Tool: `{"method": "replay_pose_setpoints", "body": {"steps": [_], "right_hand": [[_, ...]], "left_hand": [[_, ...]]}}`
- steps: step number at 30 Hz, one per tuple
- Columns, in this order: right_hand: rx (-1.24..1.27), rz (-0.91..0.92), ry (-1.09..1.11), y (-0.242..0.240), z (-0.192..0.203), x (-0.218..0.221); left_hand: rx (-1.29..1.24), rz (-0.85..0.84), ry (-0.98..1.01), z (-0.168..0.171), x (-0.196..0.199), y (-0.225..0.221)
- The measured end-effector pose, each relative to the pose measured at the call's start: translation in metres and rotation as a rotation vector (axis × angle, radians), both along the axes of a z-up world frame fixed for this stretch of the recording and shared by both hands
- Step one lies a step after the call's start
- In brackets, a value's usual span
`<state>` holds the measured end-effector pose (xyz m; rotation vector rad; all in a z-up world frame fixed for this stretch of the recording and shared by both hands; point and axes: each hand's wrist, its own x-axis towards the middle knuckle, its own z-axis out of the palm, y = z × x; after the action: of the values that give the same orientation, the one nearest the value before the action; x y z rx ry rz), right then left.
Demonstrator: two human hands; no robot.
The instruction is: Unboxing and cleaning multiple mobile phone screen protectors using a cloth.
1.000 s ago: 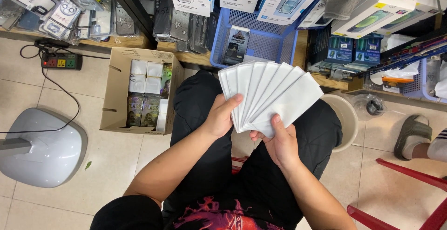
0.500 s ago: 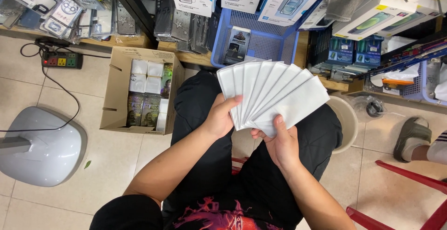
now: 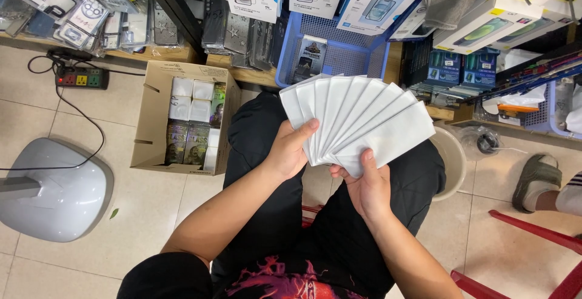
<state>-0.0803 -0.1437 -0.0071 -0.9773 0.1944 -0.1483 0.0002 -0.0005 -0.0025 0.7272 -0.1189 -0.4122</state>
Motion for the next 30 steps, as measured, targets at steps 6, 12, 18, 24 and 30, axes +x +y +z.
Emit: {"method": "replay_pose_setpoints", "body": {"steps": [6, 12, 18, 24, 30], "right_hand": [[0.016, -0.058, -0.004, 0.0, -0.004, 0.0], [-0.302, -0.235, -0.113, -0.008, -0.043, -0.008], [-1.217, -0.337, -0.304, -0.008, -0.024, 0.005], [-1.343, -0.234, -0.385, 0.015, 0.003, 0.018], [-1.089, -0.099, -0.431, 0.036, 0.014, 0.027]], "left_hand": [[-0.081, -0.056, 0.085, -0.032, 0.004, -0.001], [-0.089, -0.053, -0.058, -0.04, 0.005, -0.003], [-0.043, -0.012, -0.173, -0.031, -0.002, -0.007], [0.131, 0.128, -0.166, -0.008, -0.005, 0.004], [0.364, 0.345, -0.726, 0.018, -0.009, 0.036]]}}
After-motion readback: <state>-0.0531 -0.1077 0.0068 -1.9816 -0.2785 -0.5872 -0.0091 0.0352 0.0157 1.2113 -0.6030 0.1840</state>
